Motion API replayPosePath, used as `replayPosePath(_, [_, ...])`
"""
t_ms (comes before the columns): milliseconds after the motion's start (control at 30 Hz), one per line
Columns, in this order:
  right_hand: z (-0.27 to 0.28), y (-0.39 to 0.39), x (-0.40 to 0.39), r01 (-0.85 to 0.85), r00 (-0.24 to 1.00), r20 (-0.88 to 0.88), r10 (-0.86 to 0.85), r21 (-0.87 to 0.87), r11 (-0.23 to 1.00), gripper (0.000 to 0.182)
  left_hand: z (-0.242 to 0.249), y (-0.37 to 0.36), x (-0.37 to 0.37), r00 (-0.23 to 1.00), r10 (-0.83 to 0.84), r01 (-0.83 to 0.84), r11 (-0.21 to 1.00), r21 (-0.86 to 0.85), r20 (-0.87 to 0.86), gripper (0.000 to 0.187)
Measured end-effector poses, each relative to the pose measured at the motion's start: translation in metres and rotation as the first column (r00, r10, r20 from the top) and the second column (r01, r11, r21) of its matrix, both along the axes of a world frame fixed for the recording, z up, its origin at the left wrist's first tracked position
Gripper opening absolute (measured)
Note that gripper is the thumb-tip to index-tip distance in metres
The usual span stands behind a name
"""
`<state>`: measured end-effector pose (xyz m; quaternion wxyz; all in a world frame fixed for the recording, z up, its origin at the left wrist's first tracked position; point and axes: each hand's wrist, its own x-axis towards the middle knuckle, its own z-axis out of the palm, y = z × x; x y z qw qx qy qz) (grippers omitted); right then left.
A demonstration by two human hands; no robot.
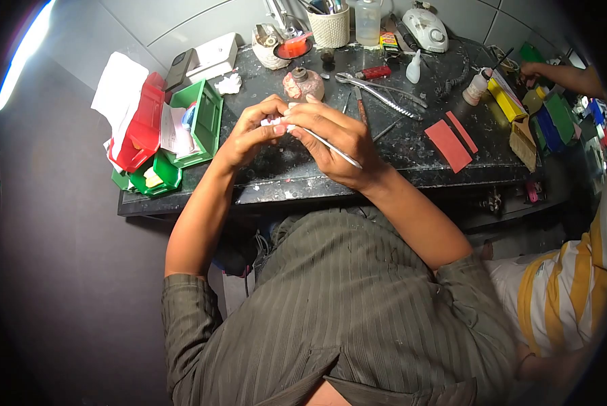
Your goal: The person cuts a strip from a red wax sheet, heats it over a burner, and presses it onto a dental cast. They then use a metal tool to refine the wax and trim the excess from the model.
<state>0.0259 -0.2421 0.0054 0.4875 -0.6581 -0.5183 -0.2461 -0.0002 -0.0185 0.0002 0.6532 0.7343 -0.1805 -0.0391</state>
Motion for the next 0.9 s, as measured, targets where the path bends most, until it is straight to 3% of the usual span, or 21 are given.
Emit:
replayPosePath(67, [-0.0048,0.0002,0.0024,-0.020,1.000,0.002,0.020,0.008,1.000,0.019,-0.0009,-0.0011,0.0001,0.988,0.027,-0.042,0.995,0.091,0.151,0.034])
replayPosePath(300, [-0.0030,0.0014,0.0018,0.000,0.996,0.094,-0.002,0.021,1.000,0.018,-0.0003,-0.0016,-0.0006,0.979,0.062,-0.083,0.991,0.103,0.193,0.033])
replayPosePath(900, [-0.0042,-0.0013,0.0021,-0.021,0.994,0.106,0.021,0.006,1.000,0.019,0.0051,-0.0046,-0.0063,0.999,0.033,-0.035,0.998,-0.050,-0.040,0.037])
